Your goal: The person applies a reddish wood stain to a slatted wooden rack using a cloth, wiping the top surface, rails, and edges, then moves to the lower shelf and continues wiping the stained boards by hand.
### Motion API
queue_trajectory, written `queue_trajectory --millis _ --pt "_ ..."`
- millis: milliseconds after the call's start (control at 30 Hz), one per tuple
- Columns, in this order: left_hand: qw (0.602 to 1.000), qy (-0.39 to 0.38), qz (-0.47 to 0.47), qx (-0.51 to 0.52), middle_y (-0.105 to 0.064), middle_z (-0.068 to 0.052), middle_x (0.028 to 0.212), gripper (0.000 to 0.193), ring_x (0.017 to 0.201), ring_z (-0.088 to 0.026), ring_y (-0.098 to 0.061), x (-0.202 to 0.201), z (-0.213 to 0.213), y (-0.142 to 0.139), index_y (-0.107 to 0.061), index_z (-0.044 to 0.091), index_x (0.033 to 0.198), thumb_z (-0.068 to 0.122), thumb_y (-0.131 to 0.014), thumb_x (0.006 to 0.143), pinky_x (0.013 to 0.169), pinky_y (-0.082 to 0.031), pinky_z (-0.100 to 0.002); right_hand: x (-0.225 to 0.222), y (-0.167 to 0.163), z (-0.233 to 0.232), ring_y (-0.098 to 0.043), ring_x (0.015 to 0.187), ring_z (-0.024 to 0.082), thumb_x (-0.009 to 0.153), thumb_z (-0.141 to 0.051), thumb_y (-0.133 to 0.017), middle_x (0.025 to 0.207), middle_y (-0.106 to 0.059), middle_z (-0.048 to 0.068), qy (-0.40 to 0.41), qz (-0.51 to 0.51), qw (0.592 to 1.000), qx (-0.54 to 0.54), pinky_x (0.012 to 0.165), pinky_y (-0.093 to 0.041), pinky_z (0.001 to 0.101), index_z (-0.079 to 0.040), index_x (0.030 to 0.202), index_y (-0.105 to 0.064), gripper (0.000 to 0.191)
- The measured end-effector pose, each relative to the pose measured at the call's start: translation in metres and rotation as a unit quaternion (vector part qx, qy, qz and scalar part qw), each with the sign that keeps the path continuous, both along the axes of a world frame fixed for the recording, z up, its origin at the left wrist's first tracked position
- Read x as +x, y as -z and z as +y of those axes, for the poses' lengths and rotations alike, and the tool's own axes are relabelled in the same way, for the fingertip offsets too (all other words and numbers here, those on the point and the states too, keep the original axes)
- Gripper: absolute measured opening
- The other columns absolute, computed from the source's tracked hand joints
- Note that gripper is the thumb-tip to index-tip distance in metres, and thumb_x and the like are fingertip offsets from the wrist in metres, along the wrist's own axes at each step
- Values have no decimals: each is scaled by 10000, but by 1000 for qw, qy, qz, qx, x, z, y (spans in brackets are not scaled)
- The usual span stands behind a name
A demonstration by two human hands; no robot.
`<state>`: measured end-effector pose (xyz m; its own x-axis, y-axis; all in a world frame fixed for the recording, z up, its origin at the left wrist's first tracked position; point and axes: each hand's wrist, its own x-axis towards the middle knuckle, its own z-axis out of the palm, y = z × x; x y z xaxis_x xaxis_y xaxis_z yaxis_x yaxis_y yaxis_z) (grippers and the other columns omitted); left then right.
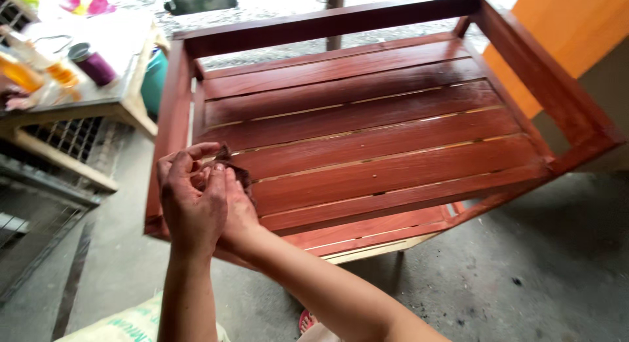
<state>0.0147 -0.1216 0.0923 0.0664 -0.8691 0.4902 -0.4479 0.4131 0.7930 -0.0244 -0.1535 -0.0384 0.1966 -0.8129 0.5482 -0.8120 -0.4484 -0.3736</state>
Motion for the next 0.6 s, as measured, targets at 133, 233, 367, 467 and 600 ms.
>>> queue_trajectory --millis 133,233,367,467,600 --pt "999 0 -1 -40 -564 -86 1160 272 990 -179 -603 -3 -6 3 -714 66 1142 -55 -641 910 843 -532 -300 -4 7 -15 -503 1385 408 946 -388 -573 1458 -533 165 -36 -122 992 25 1178 -412 471 -110 1479 -466 611" --pt "997 3 -37 -69 -576 -100 1145 325 1039 -220 -597 -14 0 9 -711 59 1157 -105 -591 903 885 -522 -329 -19 0 -11 -565 1351 357 967 -356 -575 1526 -532 136 -89 -181 978 53 1131 -474 458 -122 1540 -429 637" --pt "988 6 -57 -142 -556 -127 1169 310 1161 -273 -597 -32 5 12 -696 63 1119 -113 -581 891 961 -542 -354 -56 -21 7 -553 1224 390 823 -407 -718 1391 -579 127 -35 -24 985 166 1032 -475 508 -158 1422 -497 685" --pt "991 5 -49 -127 -559 -132 1183 262 1165 -276 -600 -49 11 20 -680 66 1124 -73 -601 917 954 -534 -371 -103 -30 30 -584 1295 375 685 -411 -754 1411 -561 185 -27 21 995 -96 1059 -492 498 -53 1383 -532 816" --pt "986 15 -97 -133 -578 -127 1216 241 1218 -299 -587 -82 24 46 -651 71 1166 -4 -642 938 1053 -477 -430 -199 -35 66 -651 1131 320 832 -143 -798 1306 -687 90 41 -12 997 -68 970 -549 455 -267 1117 -773 313"
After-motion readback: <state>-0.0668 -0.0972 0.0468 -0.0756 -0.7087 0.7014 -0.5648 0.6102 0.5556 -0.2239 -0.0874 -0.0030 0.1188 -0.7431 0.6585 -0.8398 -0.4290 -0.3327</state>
